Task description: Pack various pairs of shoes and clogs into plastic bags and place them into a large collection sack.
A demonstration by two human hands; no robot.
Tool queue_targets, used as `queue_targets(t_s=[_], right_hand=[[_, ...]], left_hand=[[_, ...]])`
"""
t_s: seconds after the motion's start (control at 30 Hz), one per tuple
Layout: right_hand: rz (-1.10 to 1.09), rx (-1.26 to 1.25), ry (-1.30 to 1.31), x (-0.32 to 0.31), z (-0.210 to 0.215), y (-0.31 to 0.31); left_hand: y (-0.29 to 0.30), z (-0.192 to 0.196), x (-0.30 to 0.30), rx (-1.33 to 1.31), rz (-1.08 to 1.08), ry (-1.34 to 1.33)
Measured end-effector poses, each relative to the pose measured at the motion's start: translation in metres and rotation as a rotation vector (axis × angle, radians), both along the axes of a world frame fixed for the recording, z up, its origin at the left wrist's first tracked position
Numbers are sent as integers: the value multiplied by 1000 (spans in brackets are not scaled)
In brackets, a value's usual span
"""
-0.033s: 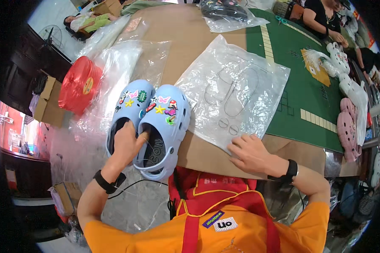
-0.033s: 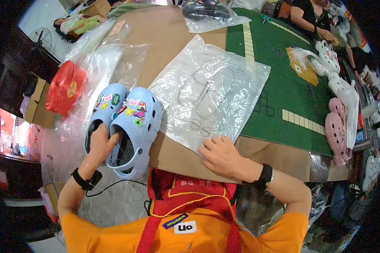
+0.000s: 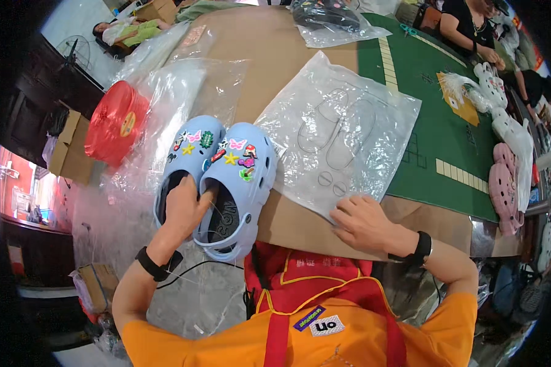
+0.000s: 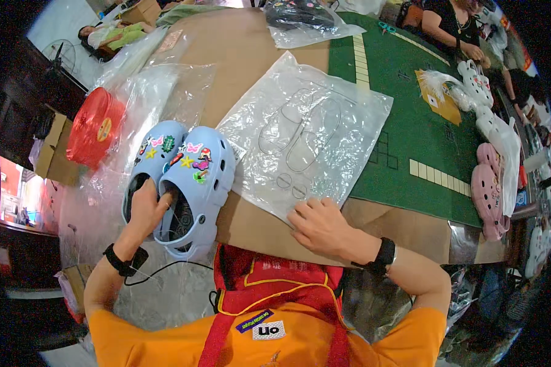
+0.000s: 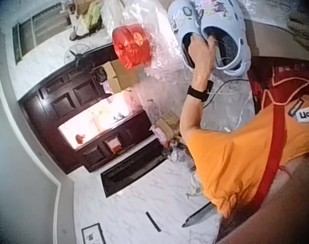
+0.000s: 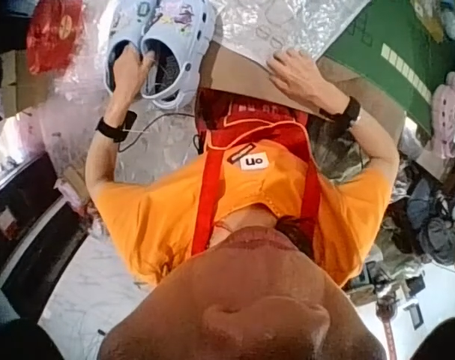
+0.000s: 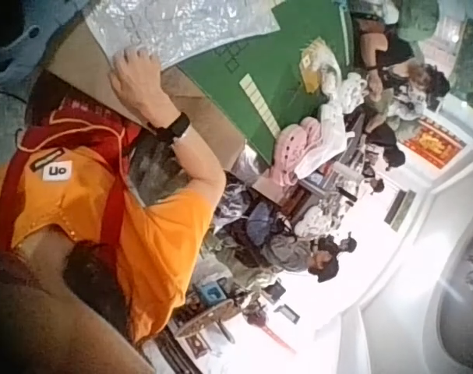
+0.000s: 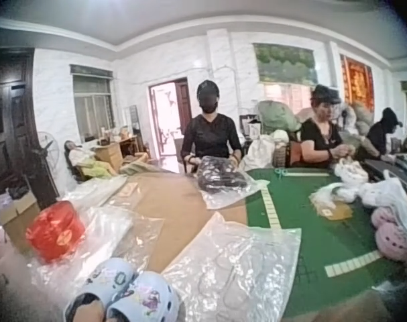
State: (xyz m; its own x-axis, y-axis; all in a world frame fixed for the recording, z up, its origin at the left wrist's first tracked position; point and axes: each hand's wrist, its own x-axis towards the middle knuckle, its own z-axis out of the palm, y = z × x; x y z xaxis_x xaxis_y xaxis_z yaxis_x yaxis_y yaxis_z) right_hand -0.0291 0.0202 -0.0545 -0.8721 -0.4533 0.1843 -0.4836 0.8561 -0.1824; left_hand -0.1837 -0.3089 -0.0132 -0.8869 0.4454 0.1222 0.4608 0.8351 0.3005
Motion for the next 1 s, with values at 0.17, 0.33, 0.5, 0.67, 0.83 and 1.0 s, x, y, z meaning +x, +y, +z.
queue_targets(t_s=[0.17, 0.33, 0.5, 0.67, 0.83, 1.0], right_hand=[[-18, -147, -98, -7, -4, 5], [-56, -220, -138, -8, -6, 4], [-72, -90, 2, -3, -6, -5], [-29, 54, -47, 0, -8, -3], [-26, 31, -18, 0, 5, -11], [-35, -67, -135, -6, -4, 1]], left_hand=[[-5, -1, -4, 69, 15, 43], [-5, 5, -6, 64, 56, -5], [-11, -1, -11, 80, 87, -28], [-7, 3, -10, 133, 40, -55], [-11, 0, -10, 125, 59, -36], [-11, -1, -12, 103, 81, -89]])
